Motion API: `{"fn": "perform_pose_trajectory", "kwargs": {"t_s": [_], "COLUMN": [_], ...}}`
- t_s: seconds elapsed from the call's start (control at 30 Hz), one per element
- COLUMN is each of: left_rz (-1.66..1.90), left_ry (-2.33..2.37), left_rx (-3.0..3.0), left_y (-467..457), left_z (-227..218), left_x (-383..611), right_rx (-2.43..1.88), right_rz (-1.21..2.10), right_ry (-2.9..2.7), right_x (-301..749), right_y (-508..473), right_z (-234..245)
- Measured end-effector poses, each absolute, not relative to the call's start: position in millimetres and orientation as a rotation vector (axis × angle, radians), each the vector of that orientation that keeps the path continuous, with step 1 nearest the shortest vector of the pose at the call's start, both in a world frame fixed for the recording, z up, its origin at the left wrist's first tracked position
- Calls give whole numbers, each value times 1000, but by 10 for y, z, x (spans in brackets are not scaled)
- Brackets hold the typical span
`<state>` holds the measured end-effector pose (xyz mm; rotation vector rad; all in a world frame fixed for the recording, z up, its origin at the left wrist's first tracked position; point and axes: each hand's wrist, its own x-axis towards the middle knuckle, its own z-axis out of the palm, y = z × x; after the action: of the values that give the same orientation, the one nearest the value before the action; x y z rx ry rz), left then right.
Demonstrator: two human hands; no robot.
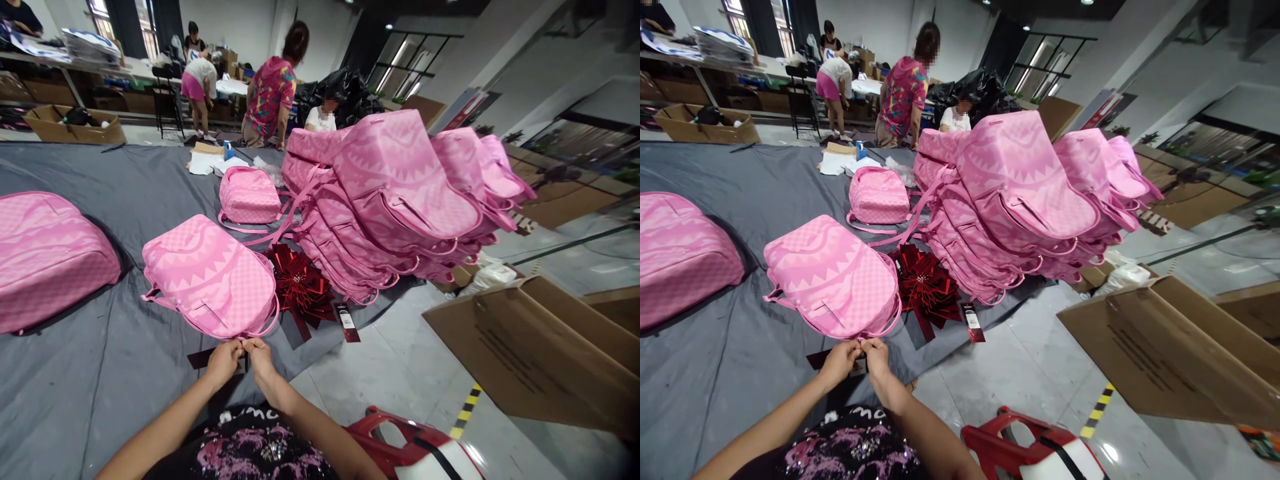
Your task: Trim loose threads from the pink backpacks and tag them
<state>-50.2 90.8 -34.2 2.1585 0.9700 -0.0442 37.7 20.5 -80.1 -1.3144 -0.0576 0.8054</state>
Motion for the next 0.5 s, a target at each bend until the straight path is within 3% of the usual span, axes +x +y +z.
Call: {"fn": "perform_pose_trajectory", "kwargs": {"t_s": [0.5], "left_rz": [-83], "left_ry": [971], "left_rx": [2204], "left_y": [897], "left_z": [-351], "left_x": [-494], "right_rx": [-1336], "right_rz": [785], "right_ry": [-55], "right_x": [372], "right_y": [236], "right_z": [-897]}}
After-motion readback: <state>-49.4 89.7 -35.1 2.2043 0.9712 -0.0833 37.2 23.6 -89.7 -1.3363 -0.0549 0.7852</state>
